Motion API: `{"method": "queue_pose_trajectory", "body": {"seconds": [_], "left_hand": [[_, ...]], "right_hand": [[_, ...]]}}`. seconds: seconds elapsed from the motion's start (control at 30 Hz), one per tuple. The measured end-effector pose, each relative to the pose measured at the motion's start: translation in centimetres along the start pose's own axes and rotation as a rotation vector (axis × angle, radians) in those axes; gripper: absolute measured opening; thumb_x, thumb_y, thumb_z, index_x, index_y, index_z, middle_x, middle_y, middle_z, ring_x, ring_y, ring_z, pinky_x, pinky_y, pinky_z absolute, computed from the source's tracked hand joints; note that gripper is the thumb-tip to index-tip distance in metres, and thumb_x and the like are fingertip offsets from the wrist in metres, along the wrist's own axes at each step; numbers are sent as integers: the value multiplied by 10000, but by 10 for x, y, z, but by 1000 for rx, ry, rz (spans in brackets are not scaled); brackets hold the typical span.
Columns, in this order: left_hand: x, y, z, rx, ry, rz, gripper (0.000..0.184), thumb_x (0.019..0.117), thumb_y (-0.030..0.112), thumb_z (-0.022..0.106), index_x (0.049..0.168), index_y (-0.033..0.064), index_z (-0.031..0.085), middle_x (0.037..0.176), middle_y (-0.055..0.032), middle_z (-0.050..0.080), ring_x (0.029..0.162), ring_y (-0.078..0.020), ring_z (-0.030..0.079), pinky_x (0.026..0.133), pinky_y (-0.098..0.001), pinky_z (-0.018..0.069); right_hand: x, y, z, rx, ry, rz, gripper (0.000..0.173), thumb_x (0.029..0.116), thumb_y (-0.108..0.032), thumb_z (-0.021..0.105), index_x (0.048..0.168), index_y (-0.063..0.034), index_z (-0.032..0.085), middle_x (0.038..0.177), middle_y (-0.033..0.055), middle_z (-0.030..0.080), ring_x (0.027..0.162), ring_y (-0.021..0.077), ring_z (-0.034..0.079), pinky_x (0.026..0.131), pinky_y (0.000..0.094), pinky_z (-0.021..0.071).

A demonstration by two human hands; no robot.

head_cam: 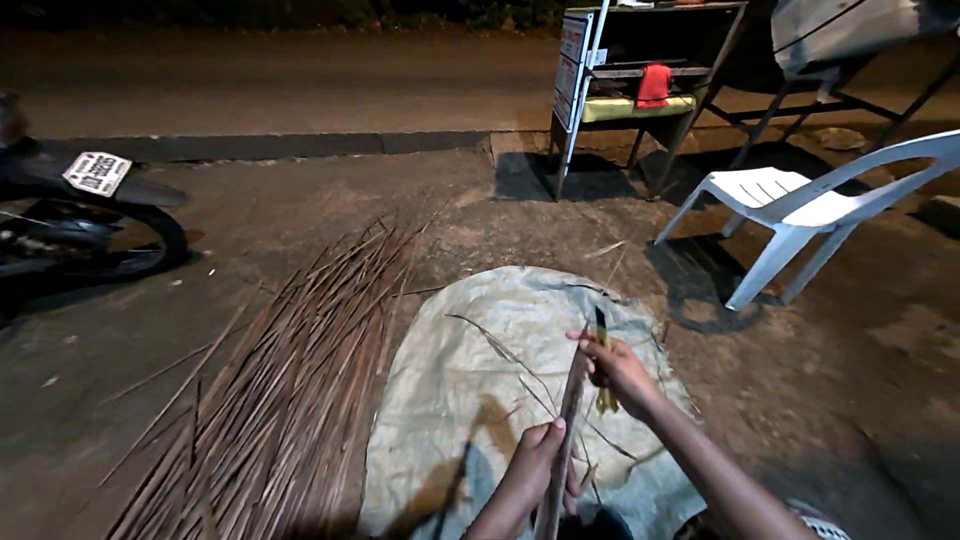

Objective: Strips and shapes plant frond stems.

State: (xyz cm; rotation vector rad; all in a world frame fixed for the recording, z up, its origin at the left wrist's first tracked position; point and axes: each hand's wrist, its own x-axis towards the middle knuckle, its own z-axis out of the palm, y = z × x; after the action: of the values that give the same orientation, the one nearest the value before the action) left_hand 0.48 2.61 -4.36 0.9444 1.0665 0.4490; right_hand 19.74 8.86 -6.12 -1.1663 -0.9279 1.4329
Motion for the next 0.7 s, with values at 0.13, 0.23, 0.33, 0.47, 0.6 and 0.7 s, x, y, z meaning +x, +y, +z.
{"method": "queue_pose_trajectory", "body": {"seconds": [0.13,0.23,0.33,0.47,0.6,0.7], "left_hand": [[4,-2,-1,-56,90,8,429,1145,284,262,905,58,536,554,46,495,456,-60,533,497,-207,511],[12,-1,-9,-173,143,26,429,1145,252,248,848,90,512,549,54,443,454,-78,501,566,-266,567],[9,1,-9,-221,123,15,431,1146,250,224,822,121,476,522,78,381,430,-59,441,568,-263,558],[5,5,-6,-182,86,-29,431,1145,294,243,831,116,479,528,74,372,421,-56,424,544,-247,545],[2,4,2,-132,31,-39,425,1145,275,246,833,116,488,522,73,382,429,-65,442,569,-267,558],[-1,-1,2,-118,8,-40,429,1144,278,242,836,116,492,528,73,396,431,-61,449,566,-263,558]], "right_hand": [[-2,-9,-15,-690,-8,-176,352,1023,-41,428,1318,8,612,772,44,620,589,115,539,573,291,470],[-25,-19,16,-1219,-299,-124,330,1011,-89,553,1325,-1,607,1002,259,709,929,451,696,838,631,519],[-24,-12,26,-1394,-369,-91,305,1041,-98,505,1321,-19,598,1096,257,702,994,475,688,844,639,514],[-3,-16,2,-1474,-188,56,404,1059,-84,428,1452,-100,521,1175,242,693,1041,473,679,863,641,508],[12,-24,-20,-1479,120,221,400,1080,-102,370,1461,-98,493,1172,250,688,1086,470,668,877,626,510],[17,-29,-37,-1442,309,312,391,1080,-108,382,1457,-66,476,1188,271,678,1115,480,659,885,629,512]]}}
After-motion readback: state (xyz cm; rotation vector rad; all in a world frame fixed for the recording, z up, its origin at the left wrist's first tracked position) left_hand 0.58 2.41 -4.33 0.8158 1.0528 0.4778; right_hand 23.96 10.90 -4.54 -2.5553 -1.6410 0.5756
